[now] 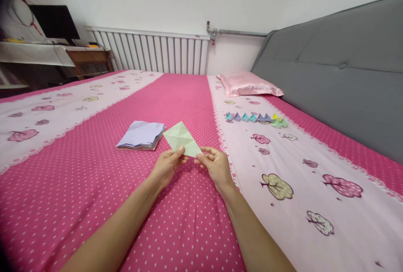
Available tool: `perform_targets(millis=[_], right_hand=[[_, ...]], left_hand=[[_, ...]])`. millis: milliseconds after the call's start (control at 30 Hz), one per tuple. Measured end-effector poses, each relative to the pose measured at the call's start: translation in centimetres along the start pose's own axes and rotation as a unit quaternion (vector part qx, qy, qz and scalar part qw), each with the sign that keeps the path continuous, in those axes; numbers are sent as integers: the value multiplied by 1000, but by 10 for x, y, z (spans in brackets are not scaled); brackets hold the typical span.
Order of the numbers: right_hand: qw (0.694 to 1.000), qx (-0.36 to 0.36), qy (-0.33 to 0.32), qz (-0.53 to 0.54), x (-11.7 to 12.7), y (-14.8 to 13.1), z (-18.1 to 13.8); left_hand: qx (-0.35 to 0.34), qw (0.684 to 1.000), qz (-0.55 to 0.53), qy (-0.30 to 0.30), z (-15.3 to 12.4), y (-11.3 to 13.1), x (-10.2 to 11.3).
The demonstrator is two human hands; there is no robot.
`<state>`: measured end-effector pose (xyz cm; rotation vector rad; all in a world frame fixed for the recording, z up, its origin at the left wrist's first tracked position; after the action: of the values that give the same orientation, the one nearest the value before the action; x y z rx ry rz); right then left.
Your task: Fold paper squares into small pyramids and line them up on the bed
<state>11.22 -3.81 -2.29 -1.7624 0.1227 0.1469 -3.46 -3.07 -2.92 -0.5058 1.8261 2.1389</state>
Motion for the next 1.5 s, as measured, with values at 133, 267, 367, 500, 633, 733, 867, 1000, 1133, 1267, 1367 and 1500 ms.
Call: perform_targets(millis=[133, 267, 367, 500, 633, 733, 867, 1000, 1133, 1267, 1367, 1500], right_hand=[[1000, -13, -15, -7, 1, -3, 0], [999, -16, -36, -13, 1, -4, 2], [998, -21, -45, -27, 0, -4, 1], [998, -22, -39, -35, 0, -3, 0], [999, -3, 0, -49, 4, 1, 4], [994, 61, 62, -74, 9, 1, 7], [970, 171, 137, -104, 10, -7, -1], [960, 231, 86, -130, 0, -15, -15], [954, 242, 18, -174, -8, -14, -20], [942, 252, 33, -221, -4, -9, -16], [932, 265, 38, -243, 0, -6, -11], [945, 245, 10, -218, 4, -4, -4]], left_hand=[[-4, 1000, 1, 12, 3, -2, 3], [-9, 1000, 16, 12, 5, -2, 5], [-28, 998, 53, 17, 5, 0, 7], [-52, 993, 102, 40, 4, 4, 10], [-26, 994, 102, 35, 1, 8, 7], [-21, 995, 91, 40, 1, 10, 5], [-42, 994, 76, 67, 2, 10, 4], [-62, 993, 77, 67, 3, 10, 5], [-85, 991, 98, 24, 2, 10, 2], [-88, 994, 65, -26, -3, 11, -5], [-67, 996, 36, -49, -6, 13, -9], [-51, 997, -8, -58, -6, 14, -7]])
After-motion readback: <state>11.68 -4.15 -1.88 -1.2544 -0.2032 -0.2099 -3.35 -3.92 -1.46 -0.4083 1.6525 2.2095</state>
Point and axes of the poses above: each hand's wrist, its own z-axis towards the middle knuckle, its own x-axis out of the back of the hand, y = z × x, the point moved 2 cm from there along z, towards the middle knuckle, and after that the axes turned 13 degrees about -x, right-handed, at the moved point
